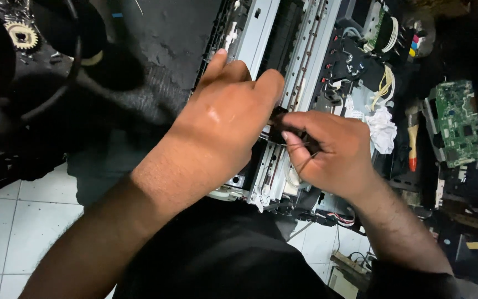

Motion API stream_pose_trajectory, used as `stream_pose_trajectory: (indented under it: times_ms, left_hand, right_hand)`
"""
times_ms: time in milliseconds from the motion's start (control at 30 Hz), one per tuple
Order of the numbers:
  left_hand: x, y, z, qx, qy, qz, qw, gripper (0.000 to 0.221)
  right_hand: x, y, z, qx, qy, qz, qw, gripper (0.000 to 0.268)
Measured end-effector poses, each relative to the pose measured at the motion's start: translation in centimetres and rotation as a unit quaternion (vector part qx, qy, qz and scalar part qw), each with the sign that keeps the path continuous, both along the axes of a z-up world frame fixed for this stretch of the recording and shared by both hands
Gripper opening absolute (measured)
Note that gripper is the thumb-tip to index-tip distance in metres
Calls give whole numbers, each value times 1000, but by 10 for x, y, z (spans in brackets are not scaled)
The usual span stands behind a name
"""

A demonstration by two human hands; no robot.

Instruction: Cleaning a printer component and connecting ribbon cables to a circuit board.

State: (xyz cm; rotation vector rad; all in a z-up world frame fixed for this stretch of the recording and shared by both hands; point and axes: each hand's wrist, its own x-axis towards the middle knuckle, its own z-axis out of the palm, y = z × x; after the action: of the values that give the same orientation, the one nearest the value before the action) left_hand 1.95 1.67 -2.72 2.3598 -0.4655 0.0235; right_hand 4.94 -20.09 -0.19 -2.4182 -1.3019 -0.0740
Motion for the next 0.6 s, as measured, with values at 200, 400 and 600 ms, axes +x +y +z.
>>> stream_pose_trajectory:
  times_ms: [200, 400, 600]
  left_hand:
    - [2, -1, -3, -8, -5, -2, 1000, 63]
    - [3, 0, 0, 13, -2, -18, 1000, 63]
    - [-14, 3, 13, -21, -49, -8, 999, 60]
  right_hand:
    - [4, 4, 1, 7, 13, 15, 1000, 10]
    - [10, 5, 7, 12, 80, 6, 997, 8]
    - [9, -1, 39, -4, 109, -38, 993, 20]
